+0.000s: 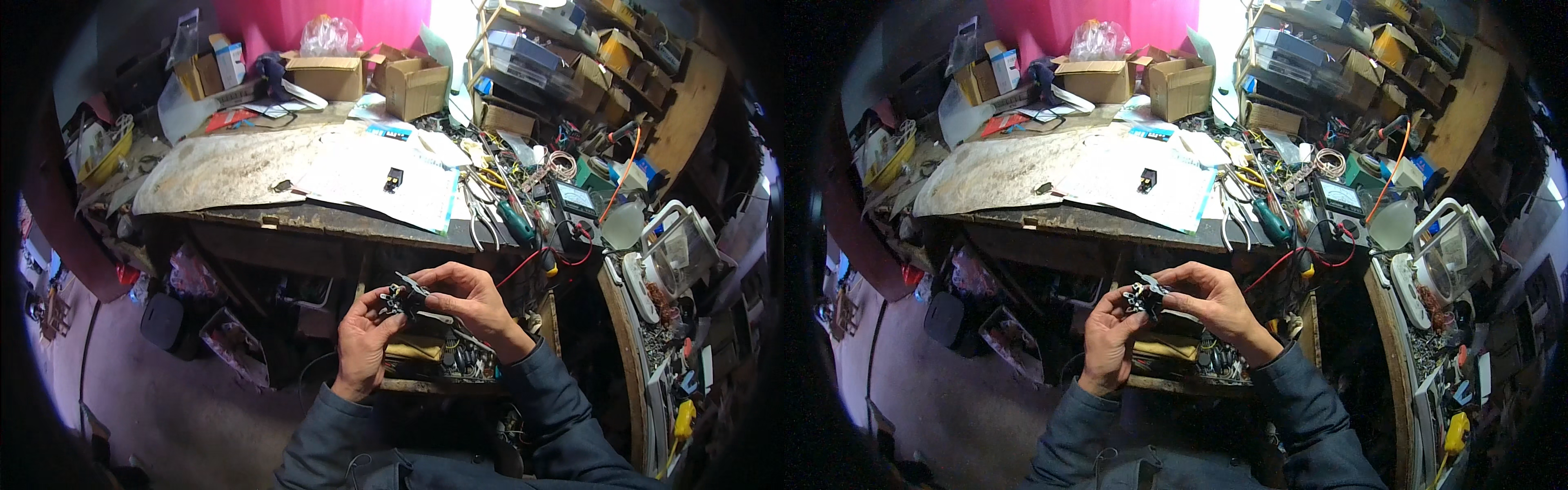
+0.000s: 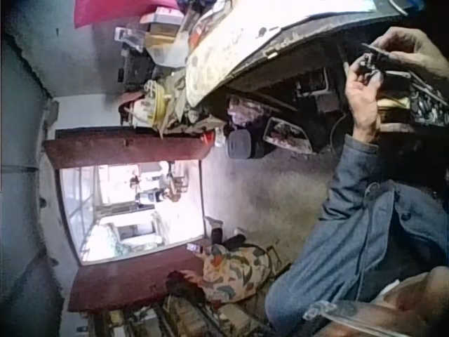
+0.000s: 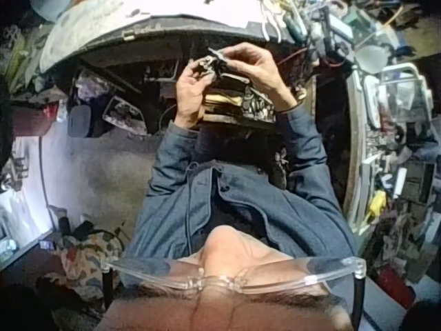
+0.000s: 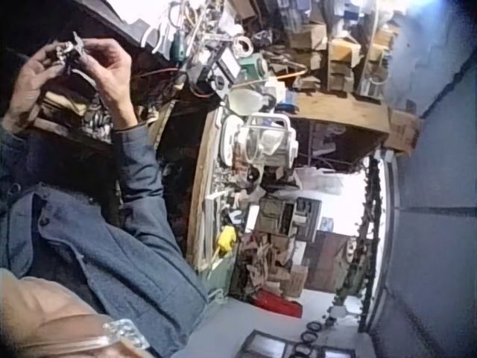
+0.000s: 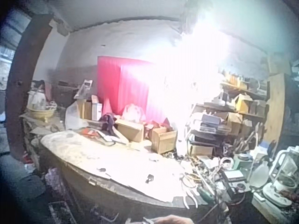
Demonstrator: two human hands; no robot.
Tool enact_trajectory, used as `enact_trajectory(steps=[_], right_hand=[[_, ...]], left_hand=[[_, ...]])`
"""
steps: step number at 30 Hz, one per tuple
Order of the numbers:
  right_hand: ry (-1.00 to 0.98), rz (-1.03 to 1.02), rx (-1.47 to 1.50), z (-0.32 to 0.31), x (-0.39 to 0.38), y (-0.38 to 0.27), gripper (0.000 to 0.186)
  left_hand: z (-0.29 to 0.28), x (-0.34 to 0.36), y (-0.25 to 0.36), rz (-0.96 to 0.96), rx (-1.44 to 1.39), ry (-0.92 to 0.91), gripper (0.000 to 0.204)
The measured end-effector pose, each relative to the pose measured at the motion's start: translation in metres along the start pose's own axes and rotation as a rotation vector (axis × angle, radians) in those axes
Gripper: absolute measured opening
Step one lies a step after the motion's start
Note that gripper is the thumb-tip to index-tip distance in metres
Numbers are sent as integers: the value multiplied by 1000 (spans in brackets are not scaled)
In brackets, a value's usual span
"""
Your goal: The person uses pliers to bend and adjust metal tabs on a small black electronic component, then uses a metal rod to press into the center of the component. The work is performed at a cluttered workbench with various tools and parts visible.
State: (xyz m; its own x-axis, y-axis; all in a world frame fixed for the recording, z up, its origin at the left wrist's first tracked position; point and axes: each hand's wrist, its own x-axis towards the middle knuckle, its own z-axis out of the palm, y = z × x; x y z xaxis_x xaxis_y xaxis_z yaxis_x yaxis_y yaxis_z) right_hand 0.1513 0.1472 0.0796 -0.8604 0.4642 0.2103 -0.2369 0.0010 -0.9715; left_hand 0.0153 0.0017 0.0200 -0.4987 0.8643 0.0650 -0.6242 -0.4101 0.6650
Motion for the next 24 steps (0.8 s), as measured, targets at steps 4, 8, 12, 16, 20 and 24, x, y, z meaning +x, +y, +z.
enact_trajectory(steps=[4, 8, 12, 16, 20, 24], right_hand=[[12, 39, 15, 2, -2, -3, 28], [32, 73, 77, 0, -3, -2, 24], [65, 191, 298, -13, -3, 13, 21], [86, 240, 388, -11, -3, 14, 22], [99, 268, 386, -10, -3, 14, 22], [102, 276, 394, -10, -2, 15, 20]], left_hand=[[0, 0, 0, 10, 10, 1, 45], [0, 1, -1, 17, -3, -1, 44], [-1, 0, 0, 16, 27, 16, 43], [-3, 0, -2, 34, 19, 10, 42], [-2, 0, -1, 37, 43, 20, 41], [-3, 0, -2, 42, 58, 25, 43]])
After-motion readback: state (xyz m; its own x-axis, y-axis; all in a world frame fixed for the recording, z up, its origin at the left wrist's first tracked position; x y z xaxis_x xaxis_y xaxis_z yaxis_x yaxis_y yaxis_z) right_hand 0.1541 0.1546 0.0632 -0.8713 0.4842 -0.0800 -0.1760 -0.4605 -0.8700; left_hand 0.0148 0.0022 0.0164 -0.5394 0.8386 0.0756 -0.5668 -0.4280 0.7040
